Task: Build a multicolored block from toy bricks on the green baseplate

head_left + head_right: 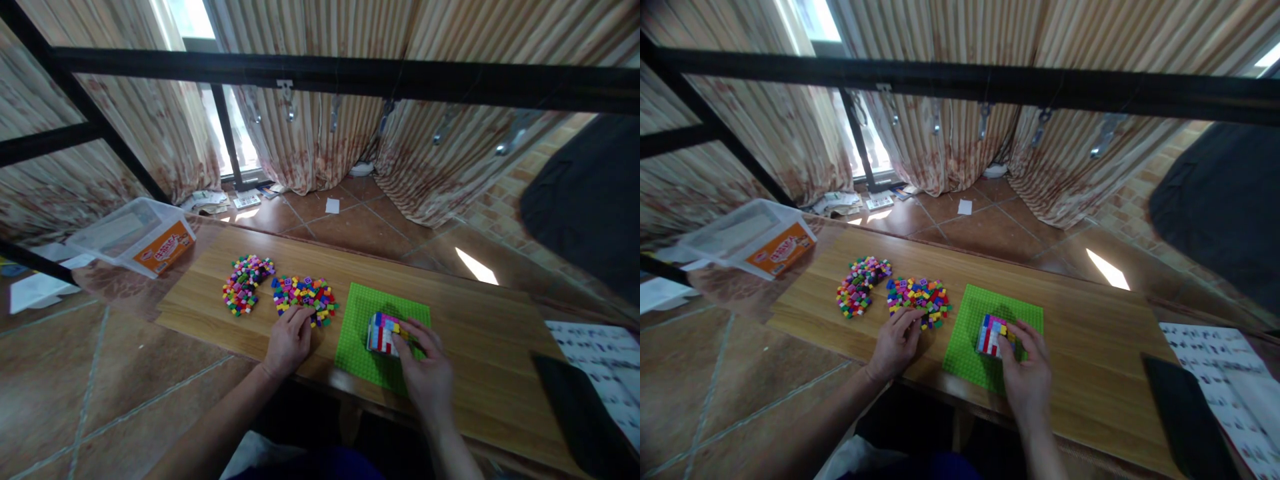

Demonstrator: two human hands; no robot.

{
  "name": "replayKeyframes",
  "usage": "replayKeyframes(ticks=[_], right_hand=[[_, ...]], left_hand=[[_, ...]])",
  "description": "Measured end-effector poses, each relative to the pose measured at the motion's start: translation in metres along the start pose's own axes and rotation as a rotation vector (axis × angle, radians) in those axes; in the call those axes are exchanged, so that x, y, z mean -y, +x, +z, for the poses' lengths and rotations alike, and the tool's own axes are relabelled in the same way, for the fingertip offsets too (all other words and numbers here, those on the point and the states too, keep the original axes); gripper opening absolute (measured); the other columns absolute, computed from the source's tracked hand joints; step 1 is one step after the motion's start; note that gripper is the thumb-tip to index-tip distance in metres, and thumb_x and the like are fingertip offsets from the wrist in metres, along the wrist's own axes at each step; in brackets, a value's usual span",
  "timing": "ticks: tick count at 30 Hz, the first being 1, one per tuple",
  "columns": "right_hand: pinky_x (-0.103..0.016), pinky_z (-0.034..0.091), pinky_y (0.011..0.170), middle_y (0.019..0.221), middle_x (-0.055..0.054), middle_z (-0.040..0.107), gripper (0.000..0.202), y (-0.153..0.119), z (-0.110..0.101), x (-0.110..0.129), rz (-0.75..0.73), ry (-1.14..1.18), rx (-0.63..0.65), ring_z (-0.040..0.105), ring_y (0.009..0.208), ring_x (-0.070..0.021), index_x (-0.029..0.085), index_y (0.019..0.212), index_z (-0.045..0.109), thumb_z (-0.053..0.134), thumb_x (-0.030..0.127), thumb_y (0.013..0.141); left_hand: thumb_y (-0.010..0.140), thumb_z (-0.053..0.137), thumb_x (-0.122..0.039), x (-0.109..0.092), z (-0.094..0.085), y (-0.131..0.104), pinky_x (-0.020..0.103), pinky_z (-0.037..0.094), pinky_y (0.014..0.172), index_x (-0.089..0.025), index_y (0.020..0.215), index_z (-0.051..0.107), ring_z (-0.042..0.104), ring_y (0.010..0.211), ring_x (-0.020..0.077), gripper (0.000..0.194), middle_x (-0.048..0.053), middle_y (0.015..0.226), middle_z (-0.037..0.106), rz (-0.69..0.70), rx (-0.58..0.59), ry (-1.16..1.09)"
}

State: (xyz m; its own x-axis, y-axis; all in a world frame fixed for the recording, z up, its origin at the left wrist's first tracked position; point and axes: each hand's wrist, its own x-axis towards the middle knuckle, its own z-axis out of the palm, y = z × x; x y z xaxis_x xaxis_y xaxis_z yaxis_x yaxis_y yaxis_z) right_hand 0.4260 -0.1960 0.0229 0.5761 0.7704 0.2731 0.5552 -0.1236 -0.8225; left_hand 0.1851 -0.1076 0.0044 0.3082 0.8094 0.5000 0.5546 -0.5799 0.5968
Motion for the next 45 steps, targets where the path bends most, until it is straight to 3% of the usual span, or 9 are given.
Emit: replayKeyframes(ticks=[8, 12, 18, 37, 45], right_hand=[[-0.046, 0.044, 0.096, 0.114, -0.013, 0.064, 0.035, 0.001, -0.004, -0.001, -0.061, -0.096, -0.015, 0.059, 0.106, -0.0256, 0.018, 0.092, 0.068, 0.058, 0.049, 0.082], [-0.043, 0.046, 0.089, 0.101, -0.012, 0.069, 0.036, 0.005, -0.013, 0.006, -0.140, -0.245, -0.034, 0.063, 0.096, -0.0257, 0.018, 0.091, 0.067, 0.056, 0.051, 0.082], [-0.039, 0.047, 0.078, 0.085, -0.009, 0.073, 0.035, 0.015, -0.017, 0.019, -0.233, -0.425, 0.056, 0.066, 0.079, -0.0250, 0.018, 0.087, 0.068, 0.050, 0.047, 0.084], [-0.038, 0.043, 0.068, 0.081, -0.009, 0.072, 0.026, 0.018, -0.011, 0.036, -0.170, -0.634, 0.146, 0.062, 0.072, -0.0252, 0.022, 0.086, 0.068, 0.047, 0.036, 0.081], [-0.038, 0.046, 0.072, 0.090, -0.007, 0.074, 0.031, 0.020, -0.016, 0.039, -0.035, -0.538, 0.197, 0.067, 0.081, -0.0256, 0.023, 0.096, 0.069, 0.049, 0.039, 0.079]], left_hand=[[0.091, 0.048, -0.014, 0.001, 0.001, 0.000, 0.031, 0.056, 0.081, -0.018, 0.102, 0.062, 0.064, 0.089, 0.0175, 0.018, 0.008, 0.096, 0.066, 0.000, 0.007, -0.006], [0.091, 0.049, -0.014, 0.001, 0.001, 0.000, 0.030, 0.056, 0.079, -0.018, 0.102, 0.063, 0.064, 0.088, 0.0167, 0.018, 0.007, 0.094, 0.066, 0.005, -0.009, -0.006], [0.091, 0.049, -0.013, 0.000, 0.001, 0.000, 0.029, 0.056, 0.080, -0.019, 0.103, 0.062, 0.063, 0.088, 0.0164, 0.019, 0.007, 0.095, 0.066, 0.006, -0.019, 0.002], [0.091, 0.048, -0.014, -0.005, -0.001, 0.002, 0.029, 0.056, 0.080, -0.018, 0.102, 0.062, 0.064, 0.088, 0.0161, 0.018, 0.007, 0.095, 0.066, -0.014, -0.026, -0.038], [0.091, 0.048, -0.013, -0.002, 0.001, -0.001, 0.030, 0.055, 0.080, -0.018, 0.103, 0.062, 0.063, 0.088, 0.0164, 0.019, 0.007, 0.095, 0.066, -0.017, -0.023, -0.039]])
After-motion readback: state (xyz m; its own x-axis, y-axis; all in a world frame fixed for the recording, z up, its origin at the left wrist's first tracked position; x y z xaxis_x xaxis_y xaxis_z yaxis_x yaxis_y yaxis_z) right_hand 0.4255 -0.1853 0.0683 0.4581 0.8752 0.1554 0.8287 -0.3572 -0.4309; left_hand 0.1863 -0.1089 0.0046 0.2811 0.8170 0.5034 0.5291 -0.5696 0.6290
